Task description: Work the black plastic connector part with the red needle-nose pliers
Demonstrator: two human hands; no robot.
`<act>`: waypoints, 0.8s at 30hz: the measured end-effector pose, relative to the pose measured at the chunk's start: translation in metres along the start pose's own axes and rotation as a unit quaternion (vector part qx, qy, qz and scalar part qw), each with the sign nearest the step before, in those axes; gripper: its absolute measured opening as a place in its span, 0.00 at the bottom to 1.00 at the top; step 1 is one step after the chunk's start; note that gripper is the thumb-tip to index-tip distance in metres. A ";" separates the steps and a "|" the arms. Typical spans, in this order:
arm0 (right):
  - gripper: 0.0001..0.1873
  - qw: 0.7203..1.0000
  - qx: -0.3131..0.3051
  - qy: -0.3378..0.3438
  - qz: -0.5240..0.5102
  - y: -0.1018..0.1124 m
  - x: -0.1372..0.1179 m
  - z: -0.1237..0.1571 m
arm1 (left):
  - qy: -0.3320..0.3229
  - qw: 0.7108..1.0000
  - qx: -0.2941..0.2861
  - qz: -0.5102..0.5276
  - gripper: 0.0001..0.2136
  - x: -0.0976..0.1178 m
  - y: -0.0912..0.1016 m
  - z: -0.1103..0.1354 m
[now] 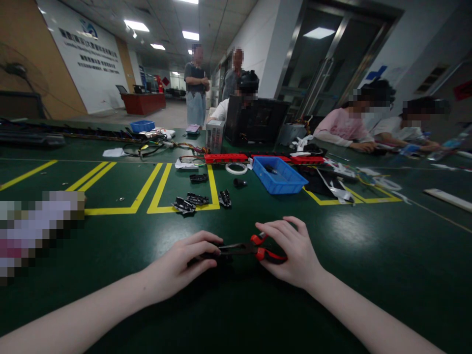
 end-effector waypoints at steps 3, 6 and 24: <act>0.23 1.000 0.000 0.004 0.006 0.000 0.000 0.000 | 0.000 1.000 -0.001 -0.001 0.10 0.001 0.001 0.000; 0.21 1.000 -0.004 0.009 0.008 -0.001 -0.001 0.000 | -0.002 1.000 -0.006 -0.002 0.10 0.003 0.000 0.001; 0.18 0.999 -0.044 0.021 0.001 -0.009 -0.005 0.001 | -0.028 0.999 -0.014 0.001 0.10 0.003 -0.002 0.000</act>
Point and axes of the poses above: each hand's wrist, its own z-axis away from the middle knuckle, its own y-axis out of the back of the hand, x = y × z, the point moved 9 cm from there along -z, towards the middle knuckle, and after that the axes turned 3 degrees about y, right-handed, at the moved point
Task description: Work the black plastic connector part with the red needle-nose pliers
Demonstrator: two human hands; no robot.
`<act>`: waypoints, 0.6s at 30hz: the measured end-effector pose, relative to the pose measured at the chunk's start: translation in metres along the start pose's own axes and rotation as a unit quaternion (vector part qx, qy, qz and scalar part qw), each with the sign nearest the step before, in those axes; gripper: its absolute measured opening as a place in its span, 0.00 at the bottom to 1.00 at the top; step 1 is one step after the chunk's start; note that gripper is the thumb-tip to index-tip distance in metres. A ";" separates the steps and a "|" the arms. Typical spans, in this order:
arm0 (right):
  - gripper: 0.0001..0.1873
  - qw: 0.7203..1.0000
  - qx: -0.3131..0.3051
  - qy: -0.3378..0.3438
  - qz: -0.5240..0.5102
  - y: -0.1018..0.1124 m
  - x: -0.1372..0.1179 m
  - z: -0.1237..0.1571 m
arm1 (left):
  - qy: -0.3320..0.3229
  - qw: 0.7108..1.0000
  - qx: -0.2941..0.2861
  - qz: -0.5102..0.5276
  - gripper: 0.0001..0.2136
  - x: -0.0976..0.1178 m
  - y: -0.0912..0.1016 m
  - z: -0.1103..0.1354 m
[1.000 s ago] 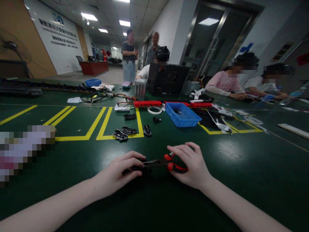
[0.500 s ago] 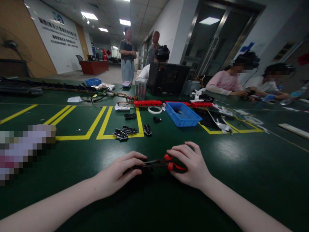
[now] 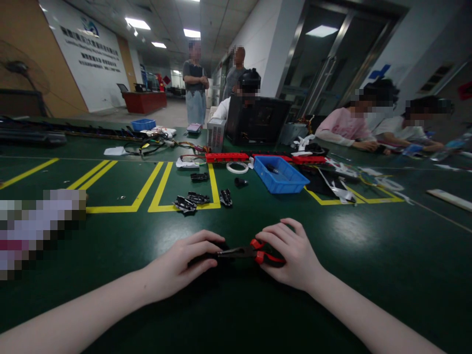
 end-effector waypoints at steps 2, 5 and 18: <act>0.17 1.000 -0.010 0.004 0.004 -0.002 -0.002 0.000 | -0.002 1.000 0.001 -0.004 0.10 0.001 0.000 0.000; 0.16 1.000 -0.026 0.011 0.000 -0.006 -0.005 -0.001 | 0.008 1.000 -0.004 -0.016 0.09 -0.002 -0.003 0.000; 0.20 1.000 -0.001 -0.002 -0.004 -0.001 0.001 -0.001 | 0.029 1.000 0.005 -0.009 0.08 0.000 0.000 -0.002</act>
Point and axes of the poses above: each hand's wrist, its own z-axis away from the middle knuckle, its own y-axis out of the back of the hand, x = y × z, the point moved 9 cm from there along -z, towards the middle knuckle, and after that the axes turned 3 degrees about y, right-handed, at the moved point
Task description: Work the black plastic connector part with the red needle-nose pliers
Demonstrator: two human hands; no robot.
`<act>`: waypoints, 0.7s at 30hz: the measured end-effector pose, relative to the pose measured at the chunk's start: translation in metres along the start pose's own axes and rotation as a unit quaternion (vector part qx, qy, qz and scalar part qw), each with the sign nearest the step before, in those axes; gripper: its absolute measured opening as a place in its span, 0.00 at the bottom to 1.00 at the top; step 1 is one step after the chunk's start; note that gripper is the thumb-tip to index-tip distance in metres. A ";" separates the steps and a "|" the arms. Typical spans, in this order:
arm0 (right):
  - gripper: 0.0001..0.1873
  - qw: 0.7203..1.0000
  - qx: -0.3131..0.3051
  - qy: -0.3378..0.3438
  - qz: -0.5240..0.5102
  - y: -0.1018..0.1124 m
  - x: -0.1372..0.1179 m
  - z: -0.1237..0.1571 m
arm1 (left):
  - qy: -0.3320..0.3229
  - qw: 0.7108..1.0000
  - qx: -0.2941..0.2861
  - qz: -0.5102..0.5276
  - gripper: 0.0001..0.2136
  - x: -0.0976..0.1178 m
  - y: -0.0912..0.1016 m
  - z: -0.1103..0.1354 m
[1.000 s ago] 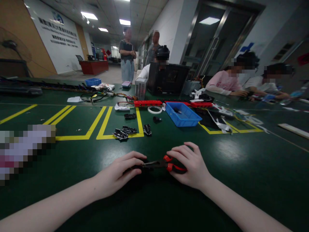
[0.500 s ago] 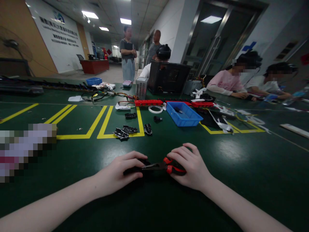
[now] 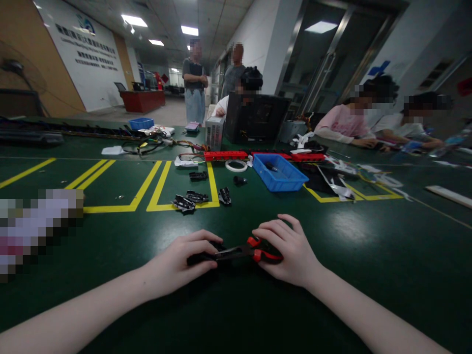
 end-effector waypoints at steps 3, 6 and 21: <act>0.20 1.000 0.007 -0.021 -0.006 0.002 0.005 -0.001 | 0.002 1.000 -0.004 -0.019 0.08 -0.002 -0.001 0.000; 0.20 0.999 0.002 -0.033 -0.014 0.001 0.009 -0.001 | 0.007 0.999 -0.007 -0.049 0.08 -0.005 -0.004 -0.001; 0.25 0.999 0.012 0.019 -0.031 -0.001 0.005 0.002 | 0.011 0.995 -0.008 -0.099 0.09 -0.008 -0.004 -0.002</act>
Point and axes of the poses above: each hand's wrist, its own z-axis away from the middle knuckle, its own y-axis out of the back of the hand, x = y × z, the point moved 9 cm from there along -z, towards the middle knuckle, and after that the axes turned 3 degrees about y, right-handed, at the moved point
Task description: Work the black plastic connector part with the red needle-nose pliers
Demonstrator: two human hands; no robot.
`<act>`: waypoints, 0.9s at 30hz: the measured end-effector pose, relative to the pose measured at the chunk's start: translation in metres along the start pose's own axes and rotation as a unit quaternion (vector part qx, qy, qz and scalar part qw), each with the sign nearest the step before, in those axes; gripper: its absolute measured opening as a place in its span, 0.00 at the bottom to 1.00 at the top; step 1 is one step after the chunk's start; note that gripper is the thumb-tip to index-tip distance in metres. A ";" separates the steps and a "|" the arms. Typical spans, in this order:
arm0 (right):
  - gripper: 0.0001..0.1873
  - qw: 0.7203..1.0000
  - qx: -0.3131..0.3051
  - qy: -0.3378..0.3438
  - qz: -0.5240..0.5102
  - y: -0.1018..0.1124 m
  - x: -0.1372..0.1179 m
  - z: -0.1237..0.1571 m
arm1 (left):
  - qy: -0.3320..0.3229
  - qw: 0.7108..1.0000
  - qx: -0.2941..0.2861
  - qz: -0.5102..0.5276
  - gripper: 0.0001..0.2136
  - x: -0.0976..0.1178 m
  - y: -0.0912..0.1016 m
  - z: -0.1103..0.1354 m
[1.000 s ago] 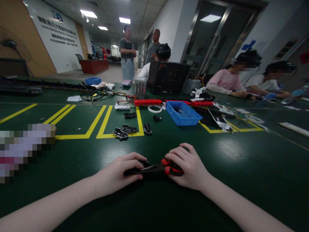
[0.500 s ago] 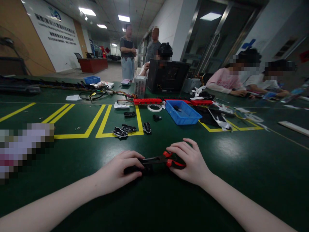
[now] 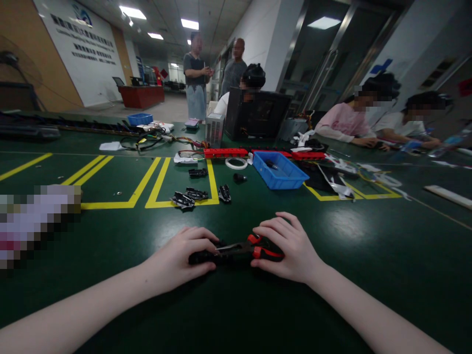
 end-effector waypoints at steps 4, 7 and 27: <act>0.25 1.000 -0.006 0.021 0.006 0.001 -0.002 -0.001 | 0.003 1.000 0.000 0.003 0.09 -0.001 -0.001 0.001; 0.25 0.999 -0.015 0.027 0.012 0.001 -0.003 -0.003 | 0.006 1.000 -0.001 0.005 0.09 -0.001 -0.001 0.001; 0.23 0.999 -0.039 0.034 0.006 0.000 -0.006 -0.005 | -0.002 1.000 -0.004 0.006 0.09 -0.001 -0.002 0.000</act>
Point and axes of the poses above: each hand's wrist, its own z-axis away from the middle knuckle, its own y-axis out of the back of the hand, x = y × z, the point moved 9 cm from there along -z, towards the middle knuckle, and after that the axes turned 3 degrees about y, right-handed, at the moved point
